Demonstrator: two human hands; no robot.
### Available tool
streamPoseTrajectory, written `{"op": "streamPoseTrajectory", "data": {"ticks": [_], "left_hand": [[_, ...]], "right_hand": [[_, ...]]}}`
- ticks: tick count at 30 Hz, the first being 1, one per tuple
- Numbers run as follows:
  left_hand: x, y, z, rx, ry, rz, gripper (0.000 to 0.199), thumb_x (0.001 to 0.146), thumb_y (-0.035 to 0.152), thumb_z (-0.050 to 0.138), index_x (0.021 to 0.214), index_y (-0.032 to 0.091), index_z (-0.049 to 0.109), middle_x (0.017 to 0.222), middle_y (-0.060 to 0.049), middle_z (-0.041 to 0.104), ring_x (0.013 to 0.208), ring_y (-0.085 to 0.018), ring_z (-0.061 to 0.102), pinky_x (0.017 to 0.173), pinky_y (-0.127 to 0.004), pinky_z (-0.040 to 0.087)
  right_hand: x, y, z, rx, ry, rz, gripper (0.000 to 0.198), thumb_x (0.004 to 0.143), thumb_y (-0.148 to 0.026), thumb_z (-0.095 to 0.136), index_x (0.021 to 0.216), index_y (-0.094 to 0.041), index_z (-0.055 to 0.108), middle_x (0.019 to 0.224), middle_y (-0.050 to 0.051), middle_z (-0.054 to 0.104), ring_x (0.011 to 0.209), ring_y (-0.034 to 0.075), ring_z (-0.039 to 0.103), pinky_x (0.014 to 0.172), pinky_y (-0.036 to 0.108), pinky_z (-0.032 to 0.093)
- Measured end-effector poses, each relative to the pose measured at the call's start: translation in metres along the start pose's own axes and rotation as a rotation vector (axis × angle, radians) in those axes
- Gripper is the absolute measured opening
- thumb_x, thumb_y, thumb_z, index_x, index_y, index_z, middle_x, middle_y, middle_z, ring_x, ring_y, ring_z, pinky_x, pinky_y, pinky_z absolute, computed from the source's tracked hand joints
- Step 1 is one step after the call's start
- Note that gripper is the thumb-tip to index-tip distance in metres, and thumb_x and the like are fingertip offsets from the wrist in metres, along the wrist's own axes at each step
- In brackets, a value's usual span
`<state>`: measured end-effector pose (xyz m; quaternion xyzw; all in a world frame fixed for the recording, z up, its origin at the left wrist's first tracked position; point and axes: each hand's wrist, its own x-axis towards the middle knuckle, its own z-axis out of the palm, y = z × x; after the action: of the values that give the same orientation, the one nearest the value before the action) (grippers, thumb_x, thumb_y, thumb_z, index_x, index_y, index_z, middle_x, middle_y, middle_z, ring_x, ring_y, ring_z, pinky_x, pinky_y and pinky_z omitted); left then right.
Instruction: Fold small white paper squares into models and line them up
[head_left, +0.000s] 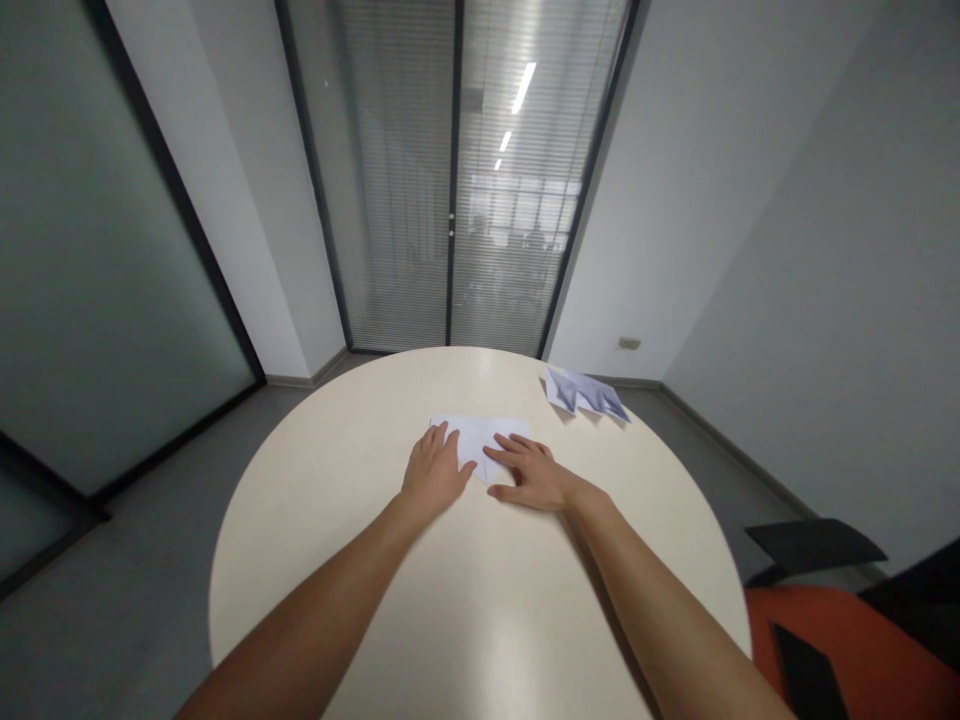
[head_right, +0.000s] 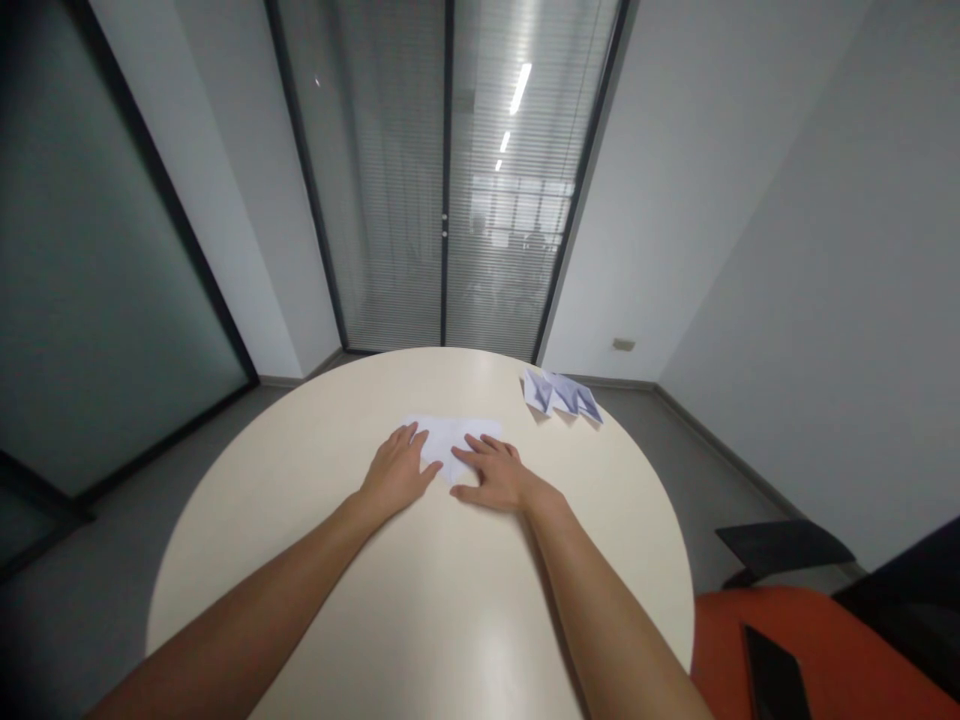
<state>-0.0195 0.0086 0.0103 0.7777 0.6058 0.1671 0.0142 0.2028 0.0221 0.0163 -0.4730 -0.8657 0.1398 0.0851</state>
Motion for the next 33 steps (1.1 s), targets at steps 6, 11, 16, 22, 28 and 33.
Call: {"op": "streamPoseTrajectory", "data": {"ticks": [6, 11, 16, 22, 28, 33], "left_hand": [[-0.001, 0.001, 0.007, -0.008, -0.051, 0.141, 0.053, 0.097, 0.045, 0.049, 0.139, 0.012, 0.055, 0.149, -0.018, 0.051, 0.138, -0.032, 0.046, 0.115, -0.045, 0.034], [-0.002, 0.000, 0.007, 0.007, -0.048, 0.161, 0.060, 0.095, 0.053, 0.051, 0.140, 0.015, 0.056, 0.150, -0.017, 0.050, 0.139, -0.034, 0.044, 0.116, -0.047, 0.033], [0.001, -0.001, 0.003, 0.051, -0.053, 0.148, 0.046, 0.098, 0.035, 0.047, 0.137, 0.013, 0.058, 0.148, -0.016, 0.052, 0.136, -0.031, 0.048, 0.114, -0.044, 0.036], [0.001, 0.000, 0.006, -0.007, -0.045, 0.251, 0.041, 0.100, 0.035, 0.046, 0.130, 0.014, 0.063, 0.141, -0.014, 0.059, 0.131, -0.029, 0.051, 0.112, -0.043, 0.039], [0.001, -0.003, 0.007, -0.015, -0.051, 0.265, 0.041, 0.099, 0.027, 0.046, 0.136, 0.019, 0.061, 0.145, -0.015, 0.055, 0.133, -0.030, 0.049, 0.111, -0.045, 0.039], [0.003, -0.006, 0.005, -0.053, -0.065, 0.304, 0.042, 0.100, 0.024, 0.043, 0.137, 0.021, 0.062, 0.144, -0.013, 0.056, 0.130, -0.030, 0.050, 0.109, -0.045, 0.040]], "right_hand": [[0.000, -0.004, 0.001, -0.040, 0.025, -0.005, 0.075, 0.087, -0.069, 0.055, 0.151, -0.032, 0.045, 0.161, 0.011, 0.033, 0.147, 0.040, 0.029, 0.117, 0.061, 0.021], [-0.001, -0.005, -0.004, -0.076, 0.036, 0.003, 0.073, 0.088, -0.068, 0.055, 0.149, -0.030, 0.048, 0.159, 0.012, 0.039, 0.144, 0.039, 0.035, 0.115, 0.058, 0.024], [-0.001, -0.004, -0.011, -0.079, 0.102, -0.018, 0.062, 0.088, -0.064, 0.058, 0.137, -0.027, 0.062, 0.145, 0.013, 0.056, 0.131, 0.034, 0.049, 0.112, 0.054, 0.029], [0.002, -0.006, -0.018, -0.005, 0.163, -0.132, 0.034, 0.090, -0.045, 0.062, 0.113, -0.025, 0.077, 0.104, 0.008, 0.076, 0.100, 0.025, 0.066, 0.099, 0.040, 0.040], [0.002, -0.013, -0.019, 0.185, 0.095, -0.162, 0.025, 0.090, -0.033, 0.059, 0.092, -0.022, 0.081, 0.088, 0.003, 0.078, 0.074, 0.018, 0.066, 0.071, 0.027, 0.046], [0.000, -0.013, -0.016, 0.201, 0.182, -0.143, 0.025, 0.081, -0.019, 0.060, 0.101, -0.020, 0.074, 0.099, 0.005, 0.075, 0.086, 0.020, 0.066, 0.079, 0.029, 0.048]]}}
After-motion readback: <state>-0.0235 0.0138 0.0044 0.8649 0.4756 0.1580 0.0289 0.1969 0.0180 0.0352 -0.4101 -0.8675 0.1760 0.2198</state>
